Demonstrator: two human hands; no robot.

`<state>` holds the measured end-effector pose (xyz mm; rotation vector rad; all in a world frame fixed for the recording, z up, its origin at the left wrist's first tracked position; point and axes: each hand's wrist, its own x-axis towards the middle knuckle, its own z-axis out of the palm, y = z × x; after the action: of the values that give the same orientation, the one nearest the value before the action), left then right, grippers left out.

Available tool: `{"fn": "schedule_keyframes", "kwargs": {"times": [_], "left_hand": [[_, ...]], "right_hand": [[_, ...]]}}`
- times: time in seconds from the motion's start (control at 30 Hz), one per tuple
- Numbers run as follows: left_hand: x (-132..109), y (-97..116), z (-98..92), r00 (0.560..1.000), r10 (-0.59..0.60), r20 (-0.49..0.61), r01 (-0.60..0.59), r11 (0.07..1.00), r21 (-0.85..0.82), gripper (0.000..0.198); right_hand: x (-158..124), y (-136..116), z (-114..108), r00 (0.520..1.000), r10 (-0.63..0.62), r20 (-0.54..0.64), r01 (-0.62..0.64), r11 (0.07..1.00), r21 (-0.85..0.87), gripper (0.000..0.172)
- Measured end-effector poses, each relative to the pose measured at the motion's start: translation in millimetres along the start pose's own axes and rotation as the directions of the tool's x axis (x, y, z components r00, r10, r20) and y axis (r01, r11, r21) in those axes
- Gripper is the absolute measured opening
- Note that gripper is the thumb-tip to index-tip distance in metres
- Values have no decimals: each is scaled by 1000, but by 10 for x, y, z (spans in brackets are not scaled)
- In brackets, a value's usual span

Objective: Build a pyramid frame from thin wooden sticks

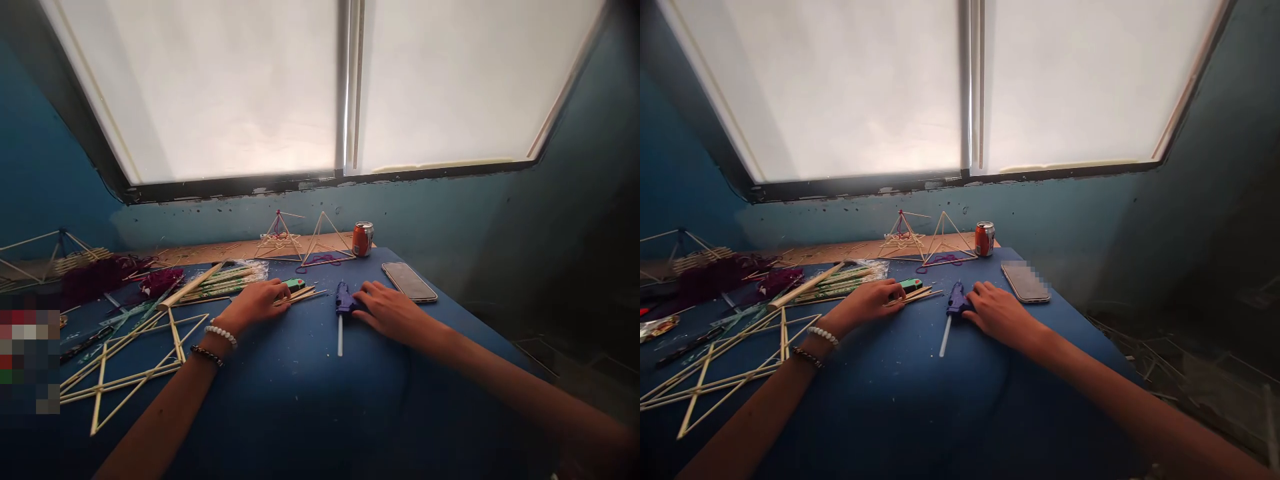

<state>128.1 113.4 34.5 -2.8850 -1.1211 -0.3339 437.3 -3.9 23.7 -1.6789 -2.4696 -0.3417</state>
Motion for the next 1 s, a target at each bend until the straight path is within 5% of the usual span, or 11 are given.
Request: {"fn": "schedule_keyframes", "kwargs": {"times": [0.27,0.37,0.43,0.5,0.57,0.63,0.7,0.77,0.9,1.0], "left_hand": [[-48,64,-55,989,-142,37,142,990,-4,19],[-62,168,-40,982,-187,29,185,981,52,22],[-66,249,-5,976,-216,19,212,969,124,22],[-67,319,29,970,-244,18,235,952,197,23],[-73,360,46,964,-261,41,246,943,225,23],[-86,366,47,962,-264,72,243,946,212,23],[-101,339,47,962,-257,94,236,952,194,23],[-109,297,60,966,-241,96,220,958,185,23],[-105,235,94,973,-218,73,201,960,195,23],[-118,215,54,947,-317,60,304,938,166,28]], "right_hand": [[301,115,164,995,-18,-94,24,998,65,36],[438,69,113,994,-53,-95,56,998,31,33],[552,56,-8,976,-49,-210,62,996,57,28],[697,20,-195,904,34,-427,33,988,148,26],[865,-67,-396,776,183,-603,6,955,298,30],[1025,-189,-534,683,290,-670,27,907,420,32],[1139,-300,-558,660,323,-678,57,878,474,32],[1188,-350,-478,706,303,-640,66,872,485,31],[1125,-214,-268,901,192,-390,-20,914,404,23],[1074,-32,-248,915,194,-354,-47,922,385,20]]}}
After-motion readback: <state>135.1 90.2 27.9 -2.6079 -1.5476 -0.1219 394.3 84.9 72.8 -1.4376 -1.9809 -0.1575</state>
